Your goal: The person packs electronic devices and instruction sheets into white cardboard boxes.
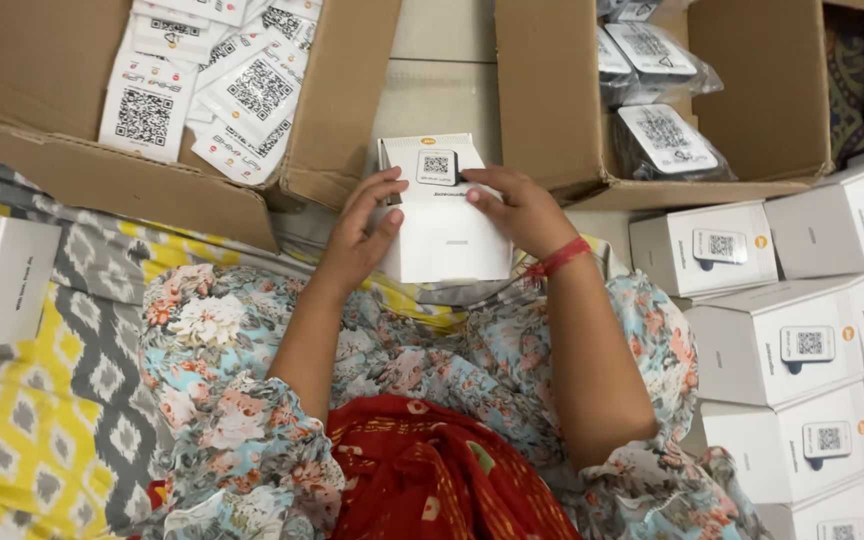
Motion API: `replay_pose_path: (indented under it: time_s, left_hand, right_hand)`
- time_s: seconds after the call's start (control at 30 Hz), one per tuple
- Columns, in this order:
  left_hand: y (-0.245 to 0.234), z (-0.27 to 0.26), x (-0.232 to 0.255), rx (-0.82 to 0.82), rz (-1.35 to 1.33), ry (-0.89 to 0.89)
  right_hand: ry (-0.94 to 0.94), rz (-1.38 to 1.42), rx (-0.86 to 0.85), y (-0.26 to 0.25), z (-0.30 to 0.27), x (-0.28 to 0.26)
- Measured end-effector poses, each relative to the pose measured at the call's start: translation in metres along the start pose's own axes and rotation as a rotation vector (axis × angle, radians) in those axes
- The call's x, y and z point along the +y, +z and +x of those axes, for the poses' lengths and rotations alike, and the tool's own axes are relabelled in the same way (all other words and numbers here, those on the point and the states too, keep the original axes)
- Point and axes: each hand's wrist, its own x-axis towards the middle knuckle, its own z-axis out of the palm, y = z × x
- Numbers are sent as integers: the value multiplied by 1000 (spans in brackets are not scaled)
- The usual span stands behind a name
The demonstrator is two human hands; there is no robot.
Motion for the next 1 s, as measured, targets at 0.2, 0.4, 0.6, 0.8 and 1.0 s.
replay_pose_path:
  time_s: [0.2, 0.4, 0.6, 0.8, 1.0]
  left_hand:
    - [8, -18, -70, 59, 414, -63]
    - [30, -12, -60, 177, 522, -110]
    - [50, -7, -74, 157, 622, -168]
    - [63, -10, -88, 341, 629, -5]
    - [67, -10, -81, 343, 625, 0]
  right_hand:
    - [-150, 0, 63, -19, -11, -5]
    - [-278, -306, -220, -14, -22, -15]
    - [-228, -334, -235, -18, -22, -24]
    - [-219, -246, -233, -24, -21, -23]
    - [-219, -316, -184, -19, -17, -21]
